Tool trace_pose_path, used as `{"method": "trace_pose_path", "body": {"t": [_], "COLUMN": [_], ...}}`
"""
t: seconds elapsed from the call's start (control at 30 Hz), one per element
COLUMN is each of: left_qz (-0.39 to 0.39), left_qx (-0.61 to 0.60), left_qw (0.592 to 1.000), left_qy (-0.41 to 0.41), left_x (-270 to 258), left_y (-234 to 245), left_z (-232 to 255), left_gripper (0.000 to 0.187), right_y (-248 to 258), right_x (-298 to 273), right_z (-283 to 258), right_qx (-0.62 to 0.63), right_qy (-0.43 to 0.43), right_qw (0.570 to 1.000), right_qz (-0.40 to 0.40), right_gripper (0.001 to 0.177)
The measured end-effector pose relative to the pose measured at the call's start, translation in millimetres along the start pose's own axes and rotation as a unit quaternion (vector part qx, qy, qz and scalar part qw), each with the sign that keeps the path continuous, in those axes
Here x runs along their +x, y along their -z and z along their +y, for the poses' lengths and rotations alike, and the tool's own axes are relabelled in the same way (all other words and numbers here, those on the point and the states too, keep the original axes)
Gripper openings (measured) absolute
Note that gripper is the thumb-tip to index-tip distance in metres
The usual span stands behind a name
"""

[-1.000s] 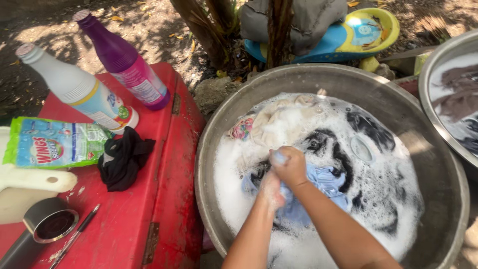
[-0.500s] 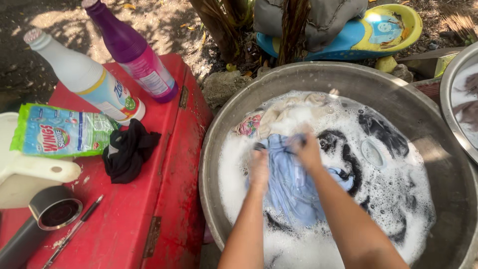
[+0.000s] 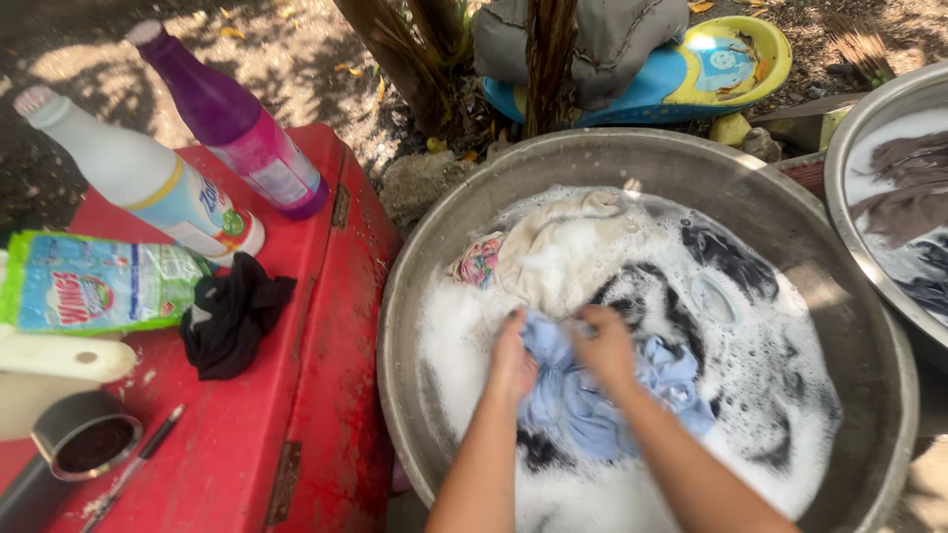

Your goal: The person washes clothes by hand in a basin of soapy water, scrubbing a blue shirt and a black garment.

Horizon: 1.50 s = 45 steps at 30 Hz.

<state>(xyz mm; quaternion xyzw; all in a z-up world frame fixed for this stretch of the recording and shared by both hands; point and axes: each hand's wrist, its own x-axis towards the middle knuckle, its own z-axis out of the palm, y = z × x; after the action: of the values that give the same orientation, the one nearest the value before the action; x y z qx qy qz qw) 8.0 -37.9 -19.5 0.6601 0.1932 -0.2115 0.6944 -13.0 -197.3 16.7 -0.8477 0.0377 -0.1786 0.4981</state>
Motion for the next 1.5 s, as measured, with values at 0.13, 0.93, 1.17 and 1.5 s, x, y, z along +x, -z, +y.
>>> {"method": "trace_pose_path", "body": {"t": [0.13,0.93,1.17,1.5], "left_qz": [-0.087,-0.165,-0.081,-0.062], "left_qx": [-0.320,0.167,-0.514,-0.413], "left_qw": [0.943,0.971,0.854,0.906], "left_qy": [-0.002,0.049,-0.023,0.068], "left_x": [-18,-35,-50,-29], "left_y": [2,34,57,-41], "left_z": [-19,20,50,-23], "left_gripper": [0.044,0.066,0.059,0.052], "right_y": [-31,46,35,-27], "right_x": [-65,53,25,18], "right_z": [-81,-20,26,-36], "right_qx": [0.105,-0.320,0.137,-0.011], "right_qy": [0.308,-0.011,-0.064,-0.025], "right_qw": [0.936,0.883,0.947,0.997], "right_qz": [-0.134,-0.343,-0.284,-0.065], "right_gripper": [0.020,0.113,0.044,0.027]}}
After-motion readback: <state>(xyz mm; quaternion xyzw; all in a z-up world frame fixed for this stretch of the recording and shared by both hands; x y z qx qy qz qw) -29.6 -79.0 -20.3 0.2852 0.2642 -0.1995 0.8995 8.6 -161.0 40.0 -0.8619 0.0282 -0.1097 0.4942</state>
